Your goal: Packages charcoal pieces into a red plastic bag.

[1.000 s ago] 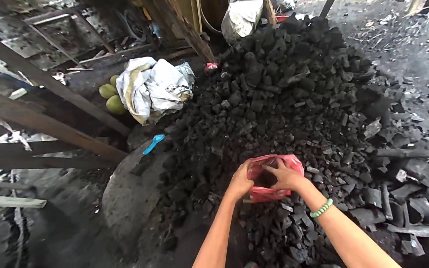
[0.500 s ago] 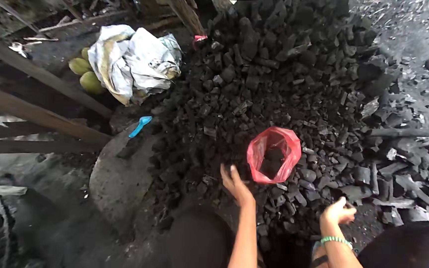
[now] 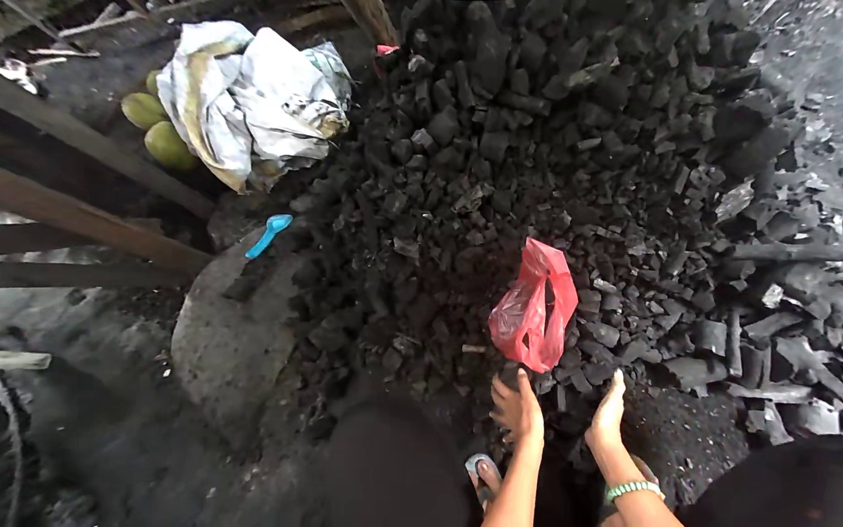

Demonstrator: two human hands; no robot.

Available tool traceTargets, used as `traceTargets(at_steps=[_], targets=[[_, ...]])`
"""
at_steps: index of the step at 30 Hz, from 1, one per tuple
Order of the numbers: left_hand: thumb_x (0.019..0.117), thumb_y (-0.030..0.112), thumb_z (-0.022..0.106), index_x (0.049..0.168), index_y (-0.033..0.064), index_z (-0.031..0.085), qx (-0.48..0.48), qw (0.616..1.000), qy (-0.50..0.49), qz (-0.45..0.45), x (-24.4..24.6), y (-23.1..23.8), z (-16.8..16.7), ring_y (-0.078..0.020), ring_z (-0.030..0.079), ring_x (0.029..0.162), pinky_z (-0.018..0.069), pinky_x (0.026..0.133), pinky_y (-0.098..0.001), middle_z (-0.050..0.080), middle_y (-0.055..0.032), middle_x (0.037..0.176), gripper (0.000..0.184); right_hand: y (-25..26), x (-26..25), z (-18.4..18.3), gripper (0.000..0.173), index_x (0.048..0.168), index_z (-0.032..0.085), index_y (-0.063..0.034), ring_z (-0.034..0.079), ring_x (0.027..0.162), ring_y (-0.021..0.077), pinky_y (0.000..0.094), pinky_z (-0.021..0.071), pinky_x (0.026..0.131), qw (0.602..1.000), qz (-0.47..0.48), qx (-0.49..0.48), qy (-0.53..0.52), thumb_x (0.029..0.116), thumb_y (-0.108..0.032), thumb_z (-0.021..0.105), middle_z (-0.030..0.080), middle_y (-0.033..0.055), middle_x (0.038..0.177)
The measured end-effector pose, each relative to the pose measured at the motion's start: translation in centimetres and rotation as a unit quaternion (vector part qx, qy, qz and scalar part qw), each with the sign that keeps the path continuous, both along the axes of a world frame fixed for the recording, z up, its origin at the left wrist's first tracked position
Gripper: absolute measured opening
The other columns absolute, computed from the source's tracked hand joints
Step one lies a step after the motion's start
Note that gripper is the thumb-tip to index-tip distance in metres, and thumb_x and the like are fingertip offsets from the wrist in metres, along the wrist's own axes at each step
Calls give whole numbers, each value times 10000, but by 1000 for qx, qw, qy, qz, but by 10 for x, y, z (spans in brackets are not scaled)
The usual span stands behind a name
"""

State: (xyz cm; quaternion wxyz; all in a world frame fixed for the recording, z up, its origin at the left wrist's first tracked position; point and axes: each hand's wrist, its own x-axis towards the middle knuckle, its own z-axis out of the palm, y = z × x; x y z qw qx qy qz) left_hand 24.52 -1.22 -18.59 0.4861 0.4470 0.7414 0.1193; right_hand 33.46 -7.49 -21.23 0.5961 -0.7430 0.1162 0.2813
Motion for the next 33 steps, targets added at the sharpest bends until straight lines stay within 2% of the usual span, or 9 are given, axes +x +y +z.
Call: traceTargets(at_steps=[10, 14, 18, 20, 23, 26, 28, 30, 33], targets=[[1046, 390, 544, 1552, 65, 354, 26, 988, -125, 87, 8, -2, 18, -551, 285, 1437, 257, 1127, -702, 306, -329, 1582, 631, 9, -10, 27, 718, 1630, 196, -157, 387, 1459, 243, 470, 392, 1137, 984, 0, 149, 98, 1073, -602, 118, 294, 130, 1651], [988, 350, 612, 1506, 14, 382, 74, 987, -137, -39, 10, -32, 23, -472, 452, 1357, 382, 1096, -645, 454, -328, 1463, 658, 14, -1, 17, 911, 1480, 439, -178, 630, 1169, 205, 473, 558, 925, 953, -52, 248, 167, 956, -787, 10, 636, 78, 1313], [966, 464, 568, 1417, 66, 563, 172, 964, -66, -193, 10, -54, 38, -445, 275, 1501, 115, 1173, -733, 342, -236, 1605, 601, 8, 5, 8, 787, 1341, 532, -179, 670, 1054, 186, 445, 586, 836, 913, -117, 335, 198, 996, -741, 103, 683, 56, 1159], [931, 436, 625, 1326, 71, 647, 304, 928, -25, -213, 8, -52, 52, -533, 416, 1360, 243, 1118, -734, 458, -320, 1460, 538, 5, 6, 4, 692, 1335, 525, -172, 667, 1037, 158, 412, 587, 831, 920, -130, 320, 187, 1042, -665, 138, 675, 37, 1140], [922, 471, 657, 1327, 152, 682, 447, 844, 34, -294, 14, -16, 82, -446, 632, 975, 444, 893, -651, 648, -262, 1078, 515, 5, 9, 0, 616, 1262, 537, -147, 675, 933, 114, 360, 592, 771, 927, -133, 307, 171, 1075, -573, 133, 677, 14, 1037], [1058, 517, 462, 1503, 312, 526, 257, 852, 130, -438, 26, 39, 123, -432, 661, 1031, 496, 873, -639, 672, -232, 1180, 494, 4, 11, 13, 787, 1532, 356, -210, 551, 1251, 334, 649, 481, 908, 927, -128, 248, 252, 997, -722, 93, 524, 147, 1436], [1089, 503, 386, 1318, 125, 658, 163, 868, 148, -446, 25, 67, 139, -462, 660, 1069, 504, 862, -663, 684, -256, 1161, 519, 7, 15, 24, 891, 1642, 99, -325, 431, 1408, 404, 707, 437, 982, 913, -113, 257, 297, 918, -844, 59, 331, 158, 1628], [1088, 490, 404, 1149, 14, 706, 129, 876, 180, -428, 16, 84, 146, -459, 661, 1079, 505, 857, -656, 695, -264, 1110, 567, 12, 20, 35, 866, 1630, 142, -330, 503, 1333, 413, 668, 491, 931, 907, -123, 261, 307, 930, -839, 167, 402, 176, 1567], [1043, 310, 570, 1160, 31, 717, 127, 879, 229, -398, 3, 105, 138, -403, 662, 1124, 519, 915, -604, 689, -214, 1202, 337, 21, 24, 57, 783, 1562, 320, -263, 569, 1246, 374, 613, 523, 893, 903, -117, 289, 295, 978, -771, 205, 505, 163, 1455]])
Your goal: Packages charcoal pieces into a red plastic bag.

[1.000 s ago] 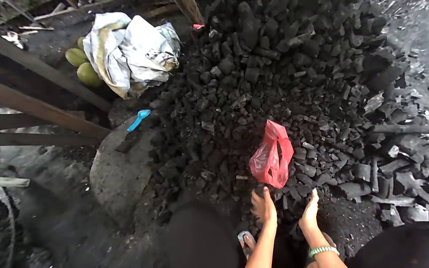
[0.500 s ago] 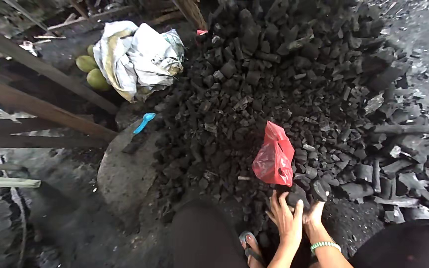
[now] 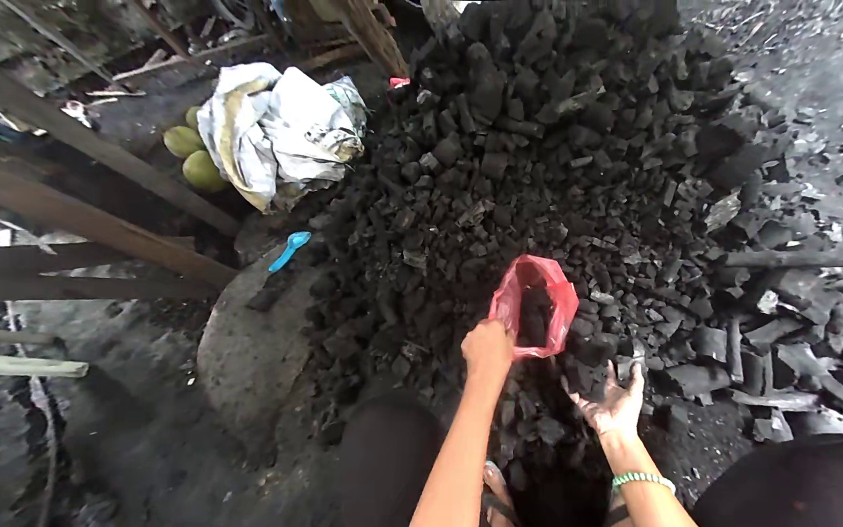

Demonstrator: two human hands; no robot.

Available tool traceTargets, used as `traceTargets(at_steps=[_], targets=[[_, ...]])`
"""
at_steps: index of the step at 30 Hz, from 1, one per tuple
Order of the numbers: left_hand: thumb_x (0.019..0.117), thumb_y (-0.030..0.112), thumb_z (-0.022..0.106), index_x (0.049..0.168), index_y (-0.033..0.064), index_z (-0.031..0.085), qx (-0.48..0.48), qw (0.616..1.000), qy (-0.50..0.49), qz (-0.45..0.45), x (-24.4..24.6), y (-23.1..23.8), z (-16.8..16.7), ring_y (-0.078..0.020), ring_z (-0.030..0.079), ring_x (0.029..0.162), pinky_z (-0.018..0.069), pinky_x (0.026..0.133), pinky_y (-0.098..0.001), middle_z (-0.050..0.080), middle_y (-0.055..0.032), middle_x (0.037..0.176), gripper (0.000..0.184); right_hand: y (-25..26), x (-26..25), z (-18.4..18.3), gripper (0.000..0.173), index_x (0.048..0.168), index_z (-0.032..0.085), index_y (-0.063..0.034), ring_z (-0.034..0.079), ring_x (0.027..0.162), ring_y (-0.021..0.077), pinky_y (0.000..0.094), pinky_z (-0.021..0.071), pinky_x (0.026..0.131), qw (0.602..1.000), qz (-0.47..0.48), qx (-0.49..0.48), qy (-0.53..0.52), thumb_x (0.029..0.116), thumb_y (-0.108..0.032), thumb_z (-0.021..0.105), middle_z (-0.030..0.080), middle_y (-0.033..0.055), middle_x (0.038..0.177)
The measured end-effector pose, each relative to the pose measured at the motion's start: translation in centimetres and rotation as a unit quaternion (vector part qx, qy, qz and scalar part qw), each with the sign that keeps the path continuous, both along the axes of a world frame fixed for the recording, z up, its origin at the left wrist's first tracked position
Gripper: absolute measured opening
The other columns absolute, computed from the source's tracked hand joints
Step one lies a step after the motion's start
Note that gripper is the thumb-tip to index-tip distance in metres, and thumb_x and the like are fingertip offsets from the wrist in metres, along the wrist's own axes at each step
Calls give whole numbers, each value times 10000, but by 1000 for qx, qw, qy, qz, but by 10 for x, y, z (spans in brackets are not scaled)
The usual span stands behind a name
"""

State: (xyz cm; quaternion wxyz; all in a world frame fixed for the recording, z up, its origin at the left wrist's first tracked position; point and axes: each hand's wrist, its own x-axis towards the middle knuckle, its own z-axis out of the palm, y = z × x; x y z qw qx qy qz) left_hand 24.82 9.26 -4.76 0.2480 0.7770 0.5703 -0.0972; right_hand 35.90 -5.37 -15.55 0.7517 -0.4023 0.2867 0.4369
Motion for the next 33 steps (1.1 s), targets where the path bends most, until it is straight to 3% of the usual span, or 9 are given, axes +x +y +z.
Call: traceTargets(at_steps=[5, 9, 12, 15, 17, 21, 23, 27, 33], targets=[[939, 24, 672, 1270, -28, 624, 42, 991, -127, 12, -18, 3, -10, -422, 657, 1108, 538, 930, -575, 613, -251, 1304, 339, 30, 6, 56, 712, 1277, 514, -213, 678, 999, 259, 527, 581, 766, 995, -9, 95, -30, 989, -748, 141, 658, 70, 1112], [862, -45, 719, 1508, 37, 435, -18, 973, -231, -8, -20, 13, -8, -432, 567, 1265, 492, 1024, -592, 495, -261, 1458, 710, 68, 3, 81, 620, 1069, 662, -213, 727, 863, 229, 482, 621, 696, 965, 64, 247, -62, 1019, -656, 231, 735, 43, 958], [783, -103, 731, 1593, 59, 301, -95, 940, -328, 1, -23, 34, -1, -414, 480, 1367, 436, 1090, -586, 409, -277, 1536, 932, 103, 1, 95, 472, 1152, 639, -143, 694, 818, 134, 345, 601, 693, 939, 214, 133, -234, 1110, -434, 268, 716, 32, 958], [786, -124, 675, 1607, 95, 283, -130, 924, -358, 11, -26, 56, 6, -372, 459, 1398, 428, 1098, -580, 390, -235, 1571, 936, 123, 26, 94, 527, 1441, 547, -10, 527, 1365, 252, 480, 376, 1169, 693, 473, -57, -540, 1130, -368, 317, 584, 170, 1443], [787, -118, 673, 1601, 94, 297, -111, 931, -347, 9, -28, 65, 11, -372, 491, 1364, 454, 1066, -583, 412, -228, 1556, 921, 131, 52, 107, 605, 1462, 546, -19, 458, 1428, 392, 644, 303, 1181, 596, 541, -79, -588, 1119, -450, 298, 526, 232, 1499], [849, -101, 655, 1545, 35, 391, -66, 956, -283, -34, -31, 62, 20, -381, 524, 1333, 443, 1080, -571, 496, -247, 1477, 757, 110, 91, 106, 375, 1269, 623, -17, 736, 946, 254, 457, 610, 816, 736, 407, -98, -531, 1109, -294, 428, 732, 154, 1107], [893, -82, 624, 1520, 30, 436, -41, 968, -244, -50, -32, 60, 24, -387, 536, 1327, 434, 1097, -572, 536, -250, 1439, 665, 86, 106, 67, 322, 1284, 617, 15, 670, 1052, 407, 611, 545, 868, 657, 389, -210, -611, 1008, -149, 637, 662, 259, 1209], [979, -24, 553, 1469, 71, 533, 32, 986, -153, -64, -39, 56, 40, -422, 651, 1156, 498, 995, -595, 661, -250, 1263, 499, 58, 84, -6, 1201, 1650, 230, -237, 185, 1480, 605, 864, 278, 1007, 519, 515, -340, -591, 699, -332, 958, 52, 245, 1702], [1014, 96, 573, 1569, 204, 406, 60, 990, -129, -18, -42, 49, 71, -425, 682, 880, 523, 802, -614, 702, -234, 980, 590, 29, 57, -19, 1123, 1624, 295, -253, 400, 1384, 558, 760, 388, 999, 439, 558, -387, -588, 715, -449, 925, 356, 299, 1570]])
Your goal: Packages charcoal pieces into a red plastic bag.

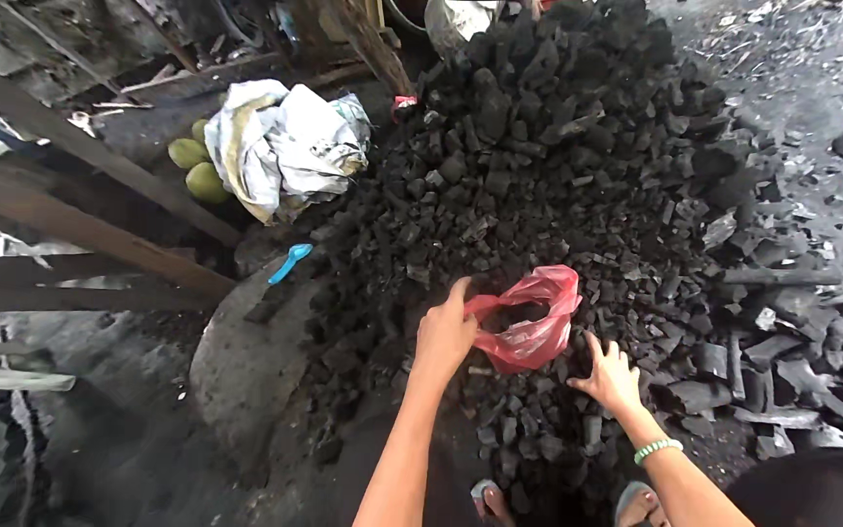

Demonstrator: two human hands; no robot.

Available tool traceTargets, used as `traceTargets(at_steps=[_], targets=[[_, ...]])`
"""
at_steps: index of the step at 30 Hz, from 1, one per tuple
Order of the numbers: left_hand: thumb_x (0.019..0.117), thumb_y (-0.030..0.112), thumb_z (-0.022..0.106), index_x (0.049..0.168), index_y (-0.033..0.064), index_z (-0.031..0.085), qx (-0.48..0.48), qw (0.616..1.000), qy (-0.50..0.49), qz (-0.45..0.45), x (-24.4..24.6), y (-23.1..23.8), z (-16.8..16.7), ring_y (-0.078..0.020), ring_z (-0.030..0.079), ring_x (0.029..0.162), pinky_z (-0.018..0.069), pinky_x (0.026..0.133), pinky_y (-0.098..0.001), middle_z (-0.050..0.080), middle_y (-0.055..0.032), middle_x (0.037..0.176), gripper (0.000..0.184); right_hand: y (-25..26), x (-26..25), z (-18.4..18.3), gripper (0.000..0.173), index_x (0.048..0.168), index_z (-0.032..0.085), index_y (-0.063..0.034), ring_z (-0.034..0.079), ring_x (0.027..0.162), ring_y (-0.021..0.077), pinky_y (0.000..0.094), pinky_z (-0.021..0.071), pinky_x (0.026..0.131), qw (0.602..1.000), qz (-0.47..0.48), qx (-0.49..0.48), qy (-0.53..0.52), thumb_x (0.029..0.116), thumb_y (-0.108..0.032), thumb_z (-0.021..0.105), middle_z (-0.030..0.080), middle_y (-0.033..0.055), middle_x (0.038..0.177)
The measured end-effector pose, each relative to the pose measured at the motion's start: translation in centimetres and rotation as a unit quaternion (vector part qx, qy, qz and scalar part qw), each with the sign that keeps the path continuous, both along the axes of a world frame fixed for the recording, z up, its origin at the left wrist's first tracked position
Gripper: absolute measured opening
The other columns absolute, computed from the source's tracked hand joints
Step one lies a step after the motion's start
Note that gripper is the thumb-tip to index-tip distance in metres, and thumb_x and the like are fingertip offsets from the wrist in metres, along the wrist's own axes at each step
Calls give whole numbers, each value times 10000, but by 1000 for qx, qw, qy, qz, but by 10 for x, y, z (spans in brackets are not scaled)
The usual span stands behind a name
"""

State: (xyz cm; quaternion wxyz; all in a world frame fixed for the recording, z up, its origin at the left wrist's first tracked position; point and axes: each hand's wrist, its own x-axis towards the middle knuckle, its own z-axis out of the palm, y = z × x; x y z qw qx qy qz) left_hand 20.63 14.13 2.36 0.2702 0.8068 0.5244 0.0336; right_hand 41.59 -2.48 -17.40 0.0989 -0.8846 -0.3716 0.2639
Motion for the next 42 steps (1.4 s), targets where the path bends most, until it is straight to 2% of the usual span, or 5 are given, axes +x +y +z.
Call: traceTargets(at_steps=[8, 16, 27, 35, 42], targets=[[1000, -6, 562, 1431, 60, 528, -165, 914, -367, 57, -8, -14, -12, -186, 657, 931, 541, 858, -363, 672, -152, 1096, 438, -4, -15, -4, 1071, 1622, 297, -302, 345, 1423, 549, 765, 400, 980, 998, -10, -50, 24, 745, -347, 910, 319, 280, 1595], [1038, 93, 556, 1435, 97, 496, -336, 861, -365, 109, -8, -21, 3, -89, 571, 597, 495, 545, -223, 665, -78, 910, 401, -14, 8, -16, 968, 1558, 417, -248, 384, 1402, 534, 680, 475, 977, 996, -24, -47, 65, 741, -431, 901, 292, 286, 1602], [1012, 68, 572, 1556, 193, 323, -311, 847, -394, 174, 25, -33, 25, -209, 627, 840, 532, 720, -349, 611, -161, 1127, 611, -29, 23, -30, 1012, 1539, 447, -171, 459, 1333, 545, 646, 440, 1051, 987, -50, 35, 150, 703, -485, 923, 358, 362, 1531], [990, 84, 586, 1581, 249, 282, -310, 850, -387, 177, 25, -40, 28, -187, 593, 746, 504, 634, -328, 601, -132, 1039, 684, -20, 22, 33, 707, 1568, 225, -194, 647, 990, 288, 484, 577, 752, 717, -300, 382, 500, 978, -316, 594, 585, 171, 1248], [939, 90, 581, 1597, 329, 250, -302, 867, -373, 133, 28, -45, 29, -204, 599, 776, 493, 622, -338, 607, -147, 1076, 774, 42, -13, 128, 1180, 1495, 258, -305, 705, 896, 165, 387, 621, 691, 586, -151, 509, 612, 556, -575, 919, 674, 1, 1114]])
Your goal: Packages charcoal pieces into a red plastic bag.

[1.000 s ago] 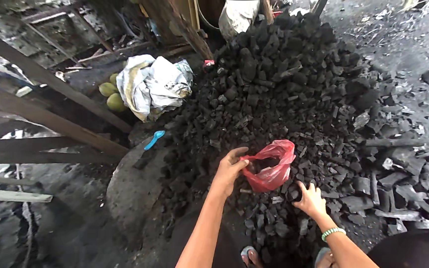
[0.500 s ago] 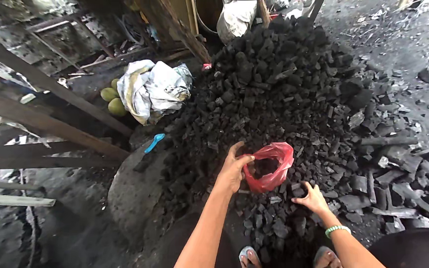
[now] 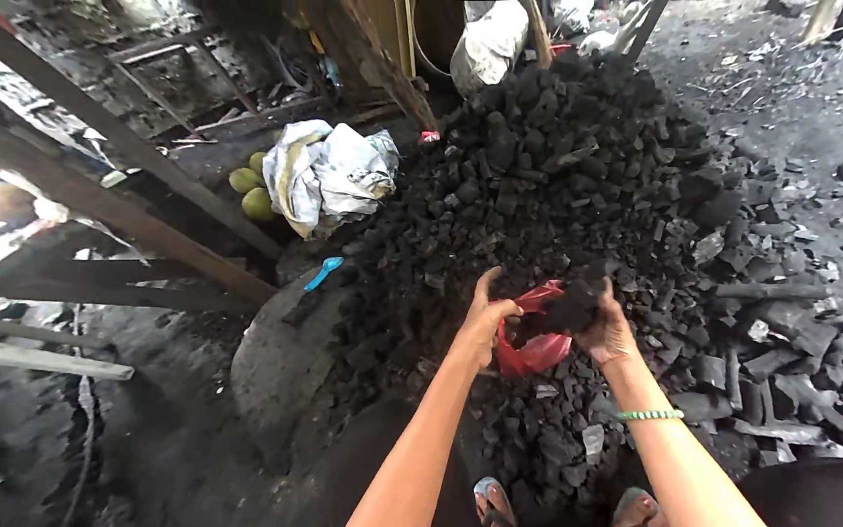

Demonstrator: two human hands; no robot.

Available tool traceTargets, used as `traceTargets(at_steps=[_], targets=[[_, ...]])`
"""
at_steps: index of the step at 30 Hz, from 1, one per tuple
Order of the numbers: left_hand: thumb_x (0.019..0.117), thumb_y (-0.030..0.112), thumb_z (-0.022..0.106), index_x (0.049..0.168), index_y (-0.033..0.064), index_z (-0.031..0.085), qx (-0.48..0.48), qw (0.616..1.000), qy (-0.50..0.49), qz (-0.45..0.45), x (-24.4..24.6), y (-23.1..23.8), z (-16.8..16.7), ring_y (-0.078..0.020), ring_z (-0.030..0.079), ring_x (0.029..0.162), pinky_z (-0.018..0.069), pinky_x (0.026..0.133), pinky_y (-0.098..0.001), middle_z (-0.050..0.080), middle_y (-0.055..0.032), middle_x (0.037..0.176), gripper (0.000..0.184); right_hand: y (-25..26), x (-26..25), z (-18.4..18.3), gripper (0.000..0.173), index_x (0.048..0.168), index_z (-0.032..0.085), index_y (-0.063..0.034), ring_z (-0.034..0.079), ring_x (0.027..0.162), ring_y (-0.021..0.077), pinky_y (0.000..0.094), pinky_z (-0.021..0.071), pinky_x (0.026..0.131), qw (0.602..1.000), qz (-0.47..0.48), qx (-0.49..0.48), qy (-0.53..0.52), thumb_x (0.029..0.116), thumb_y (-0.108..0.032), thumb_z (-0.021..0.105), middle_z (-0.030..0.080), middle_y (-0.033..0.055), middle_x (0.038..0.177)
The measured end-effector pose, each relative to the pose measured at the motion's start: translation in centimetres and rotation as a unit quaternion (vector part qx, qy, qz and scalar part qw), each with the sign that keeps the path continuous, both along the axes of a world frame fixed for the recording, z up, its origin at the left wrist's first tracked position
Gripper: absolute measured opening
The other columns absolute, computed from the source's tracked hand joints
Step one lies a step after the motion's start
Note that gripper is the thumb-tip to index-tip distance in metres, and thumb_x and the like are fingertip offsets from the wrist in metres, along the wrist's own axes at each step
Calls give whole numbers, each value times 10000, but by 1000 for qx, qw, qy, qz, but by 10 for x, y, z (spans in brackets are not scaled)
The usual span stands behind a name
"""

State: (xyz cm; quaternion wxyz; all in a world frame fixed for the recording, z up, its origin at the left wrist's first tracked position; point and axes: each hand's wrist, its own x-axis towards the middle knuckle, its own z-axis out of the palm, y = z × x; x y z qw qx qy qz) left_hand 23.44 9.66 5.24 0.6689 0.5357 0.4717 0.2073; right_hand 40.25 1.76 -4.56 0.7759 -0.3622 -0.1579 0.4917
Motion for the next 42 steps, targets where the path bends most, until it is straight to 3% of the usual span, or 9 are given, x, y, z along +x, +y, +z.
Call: traceTargets(at_steps=[4, 9, 16, 19, 23, 26, 30, 35, 42], targets=[[926, 56, 545, 1595, 322, 249, 10, 998, -68, 13, -2, -2, 9, -182, 597, 741, 502, 600, -313, 593, -137, 1090, 778, 15, -12, -9, 936, 1567, 306, -140, 654, 1098, 284, 476, 576, 876, 933, 160, -106, -303, 806, -338, 814, 604, 161, 1344], [935, 20, 498, 1576, 324, 269, 1, 991, -133, 25, -14, 0, 30, -170, 616, 726, 523, 582, -291, 585, -125, 1106, 745, 32, -26, 22, 799, 1582, 390, -333, 514, 1264, 561, 710, 471, 944, 557, 343, -285, -700, 894, -243, 787, 238, 304, 1626], [843, 139, 568, 1562, 336, 246, 110, 972, -200, 52, -59, 16, 55, -122, 681, 718, 583, 586, -274, 679, -33, 1029, 812, 41, 14, 30, 203, 1147, 660, 15, 717, 888, 157, 358, 623, 801, 867, 12, -49, -496, 996, -114, 617, 711, 106, 1048], [835, 153, 591, 1558, 338, 241, 129, 964, -224, 59, -69, 19, 56, -125, 712, 726, 614, 606, -282, 711, -8, 955, 824, 55, 23, -39, 446, 1242, 684, -6, 583, 1229, 440, 663, 480, 999, 702, 153, -184, -670, 850, -170, 819, 615, 270, 1296], [867, 136, 534, 1555, 347, 278, 145, 970, -181, 66, -78, 17, 52, -106, 718, 790, 604, 639, -268, 711, -17, 1030, 764, 31, -13, -126, 1135, 1616, 349, -228, -44, 1572, 456, 889, 29, 1068, 497, 302, -307, -753, 672, -436, 944, 21, 184, 1724], [856, 144, 540, 1545, 331, 300, 160, 968, -171, 92, -87, 16, 53, -105, 713, 800, 601, 652, -265, 706, -7, 1027, 753, 1, -34, -141, 1100, 1649, 251, -213, -1, 1583, 423, 888, 27, 1069, 503, 276, -334, -748, 767, -432, 871, 19, 157, 1730], [883, 142, 515, 1514, 322, 358, 150, 958, -200, 142, -93, 18, 54, -124, 704, 758, 588, 607, -260, 694, -34, 1025, 674, -18, -27, -140, 913, 1633, 291, -292, 150, 1558, 454, 799, 345, 1020, 503, 279, -332, -747, 869, -340, 789, 71, 141, 1729], [907, 135, 436, 1498, 310, 380, 135, 954, -221, 154, -96, 18, 54, -138, 709, 741, 590, 589, -268, 695, -54, 1026, 619, 16, -14, -131, 1087, 1616, 334, -318, 110, 1521, 566, 914, 70, 1028, 467, 298, -354, -753, 709, -371, 931, 36, 125, 1735], [922, 147, 429, 1514, 294, 370, 132, 953, -238, 135, -89, 15, 55, -143, 711, 734, 599, 616, -273, 701, -56, 1023, 613, 3, -32, -132, 947, 1577, 416, -226, 202, 1496, 562, 836, 367, 956, 494, 308, -393, -712, 756, -233, 888, 33, 155, 1727]])
